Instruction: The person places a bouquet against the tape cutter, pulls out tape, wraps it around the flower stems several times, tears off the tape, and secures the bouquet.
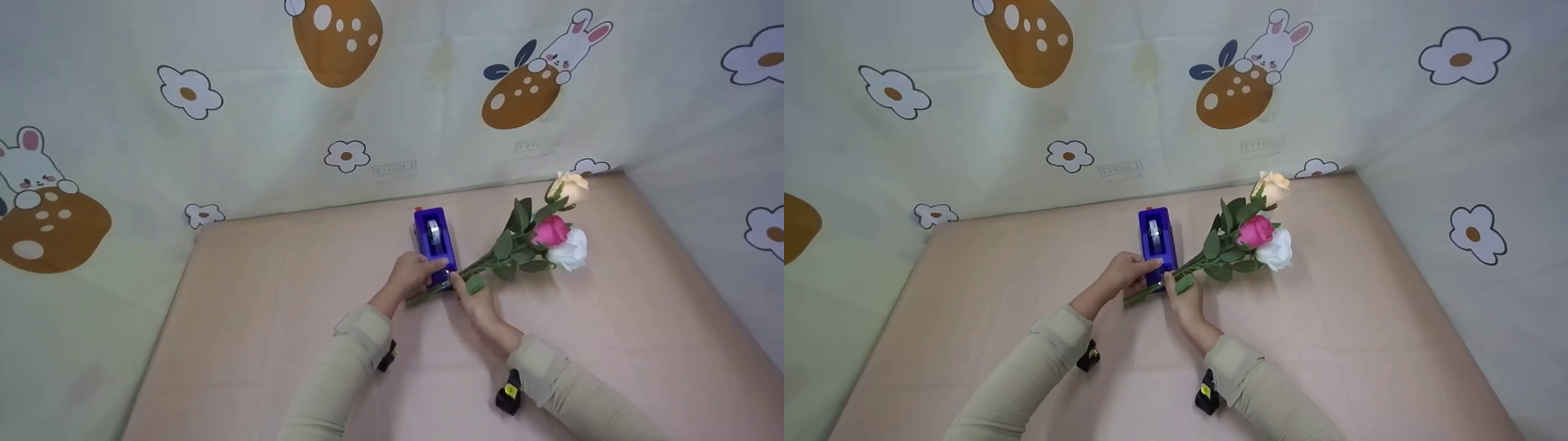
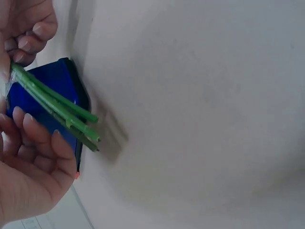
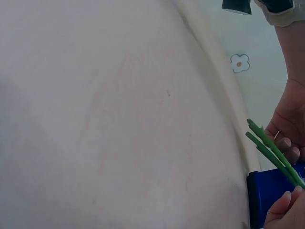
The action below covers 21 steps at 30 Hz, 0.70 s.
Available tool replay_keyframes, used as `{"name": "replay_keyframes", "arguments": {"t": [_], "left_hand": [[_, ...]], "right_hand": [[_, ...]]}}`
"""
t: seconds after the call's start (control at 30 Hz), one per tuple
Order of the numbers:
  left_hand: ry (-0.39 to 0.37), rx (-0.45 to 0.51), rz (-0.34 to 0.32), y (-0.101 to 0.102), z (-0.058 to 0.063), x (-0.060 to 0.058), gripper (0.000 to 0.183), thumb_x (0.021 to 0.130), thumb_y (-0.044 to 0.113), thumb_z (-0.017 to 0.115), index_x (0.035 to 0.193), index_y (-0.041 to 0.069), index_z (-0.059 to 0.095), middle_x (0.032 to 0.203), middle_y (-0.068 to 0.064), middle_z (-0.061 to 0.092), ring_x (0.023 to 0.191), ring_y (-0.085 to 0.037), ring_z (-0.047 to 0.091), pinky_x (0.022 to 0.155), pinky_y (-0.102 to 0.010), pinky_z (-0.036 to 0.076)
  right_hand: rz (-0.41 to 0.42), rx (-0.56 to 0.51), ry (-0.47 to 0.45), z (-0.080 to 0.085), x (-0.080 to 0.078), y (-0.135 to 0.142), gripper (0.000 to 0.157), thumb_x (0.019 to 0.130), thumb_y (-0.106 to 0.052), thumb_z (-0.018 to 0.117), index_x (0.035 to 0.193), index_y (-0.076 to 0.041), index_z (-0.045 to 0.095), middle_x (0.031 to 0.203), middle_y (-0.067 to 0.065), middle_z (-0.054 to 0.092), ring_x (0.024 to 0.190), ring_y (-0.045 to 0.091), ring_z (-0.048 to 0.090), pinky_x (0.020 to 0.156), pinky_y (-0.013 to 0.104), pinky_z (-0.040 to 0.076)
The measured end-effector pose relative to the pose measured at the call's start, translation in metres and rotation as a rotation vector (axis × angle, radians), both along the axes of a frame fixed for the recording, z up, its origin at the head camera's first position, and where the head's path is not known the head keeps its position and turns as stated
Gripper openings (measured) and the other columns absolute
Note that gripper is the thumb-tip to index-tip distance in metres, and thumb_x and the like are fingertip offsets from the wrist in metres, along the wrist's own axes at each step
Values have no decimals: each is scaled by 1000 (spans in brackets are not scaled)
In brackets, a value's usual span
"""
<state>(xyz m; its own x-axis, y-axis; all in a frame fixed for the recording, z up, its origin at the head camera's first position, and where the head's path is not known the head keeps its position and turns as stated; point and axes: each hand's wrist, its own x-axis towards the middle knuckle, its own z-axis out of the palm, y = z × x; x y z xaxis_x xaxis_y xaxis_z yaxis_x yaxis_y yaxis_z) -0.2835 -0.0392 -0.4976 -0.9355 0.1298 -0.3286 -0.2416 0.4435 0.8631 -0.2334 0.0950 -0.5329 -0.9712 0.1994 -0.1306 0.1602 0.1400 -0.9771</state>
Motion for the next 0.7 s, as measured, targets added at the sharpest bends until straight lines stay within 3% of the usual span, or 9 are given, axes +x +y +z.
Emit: {"name": "replay_keyframes", "arguments": {"t": [0.13,0.27,0.47,0.7], "left_hand": [[-97,59,16,0,-1,-3,40,82,33,67,54,10,49,44,4,42,39,-8,38,41,-21,33],[-143,69,36,1,-3,-5,38,82,32,67,56,10,50,45,4,42,41,-9,37,42,-22,34],[-145,65,56,3,-3,-6,38,82,31,67,56,11,48,45,4,41,41,-8,35,42,-22,33],[-164,36,66,1,-4,-7,39,83,34,66,57,12,48,46,3,41,42,-9,35,41,-21,31]], "right_hand": [[24,27,55,-3,0,1,37,90,-22,58,56,-12,45,49,-6,43,48,7,41,50,21,37],[30,28,67,-4,0,1,38,90,-22,58,56,-13,43,50,-6,42,49,8,40,51,21,37],[35,77,135,-6,-2,1,32,90,-17,58,61,-10,45,52,-7,42,50,6,41,51,21,37],[37,101,202,-8,-3,-3,20,89,-14,58,83,4,56,68,3,56,62,5,49,61,21,43]]}}
